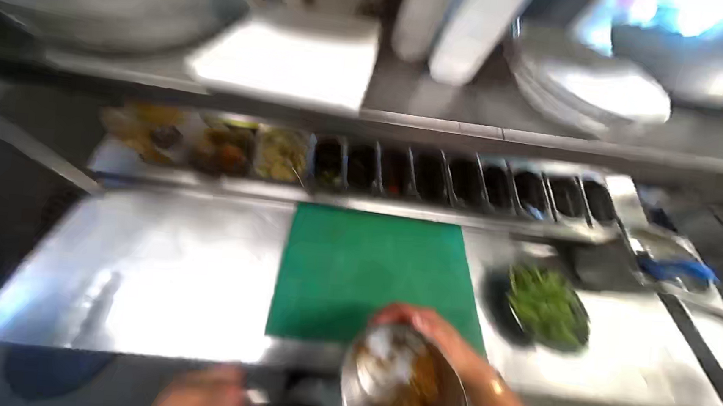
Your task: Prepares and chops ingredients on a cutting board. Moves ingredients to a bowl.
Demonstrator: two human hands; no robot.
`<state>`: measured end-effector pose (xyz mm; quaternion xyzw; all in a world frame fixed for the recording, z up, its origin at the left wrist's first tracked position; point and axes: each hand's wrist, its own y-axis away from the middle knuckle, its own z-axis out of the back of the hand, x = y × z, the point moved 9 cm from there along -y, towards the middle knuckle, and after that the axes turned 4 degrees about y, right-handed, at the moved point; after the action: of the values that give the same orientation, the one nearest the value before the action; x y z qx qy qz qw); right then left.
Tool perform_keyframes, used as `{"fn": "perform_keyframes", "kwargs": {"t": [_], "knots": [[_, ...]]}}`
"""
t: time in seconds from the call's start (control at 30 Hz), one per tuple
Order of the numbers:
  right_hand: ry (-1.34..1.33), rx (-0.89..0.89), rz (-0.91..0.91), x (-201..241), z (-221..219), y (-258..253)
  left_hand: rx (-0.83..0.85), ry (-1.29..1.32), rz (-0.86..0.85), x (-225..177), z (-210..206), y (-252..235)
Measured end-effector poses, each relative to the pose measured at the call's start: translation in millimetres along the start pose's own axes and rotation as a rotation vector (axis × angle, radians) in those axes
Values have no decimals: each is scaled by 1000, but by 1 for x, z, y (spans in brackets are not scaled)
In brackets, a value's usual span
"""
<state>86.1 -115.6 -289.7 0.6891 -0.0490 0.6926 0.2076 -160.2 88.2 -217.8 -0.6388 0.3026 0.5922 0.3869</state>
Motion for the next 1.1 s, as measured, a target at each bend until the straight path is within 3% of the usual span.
{"fn": "perform_keyframes", "kwargs": {"t": [0.07, 0.13, 0.23, 0.3, 0.4, 0.5, 0.57, 0.63, 0.67, 0.8, 0.87, 0.93, 1.03, 1.1], "knots": [[-45, -32, 69, -25, 7, 10, -299, -246, 39, 26, 42, 4], [-72, -86, 112, -35, 13, 11, -405, -605, 3, 71, 64, -14], [-131, -53, 115, -45, 5, 9, -194, -1076, -63, 158, 68, -30], [-141, -50, 131, -46, 1, 9, -95, -1187, -24, 184, 63, -37], [-177, -124, 189, -45, 3, 15, -63, -878, -52, 143, 21, -43], [-301, -279, 113, -61, -11, 24, 314, -314, 39, 104, -78, -18], [-425, -496, -47, -81, -20, 18, 427, -62, 146, 105, -122, -9], [-487, -730, -267, -87, -19, 16, 304, 94, 174, 117, -126, -26], [-487, -737, -318, -83, -14, 15, 251, 174, 177, 124, -124, -35], [-507, -600, -68, -60, -5, 38, -25, 501, 411, 156, -124, -44], [-696, -607, -6, -68, -23, 50, -68, 574, 595, 165, -154, -39], [-816, -748, -18, -80, -17, 58, 50, 548, 690, 172, -189, -34], [-501, -927, -34, -61, 41, 67, 306, 399, 691, 160, -216, -44], [-104, -903, -65, -16, 83, 69, 512, 253, 711, 153, -220, -46]]}}
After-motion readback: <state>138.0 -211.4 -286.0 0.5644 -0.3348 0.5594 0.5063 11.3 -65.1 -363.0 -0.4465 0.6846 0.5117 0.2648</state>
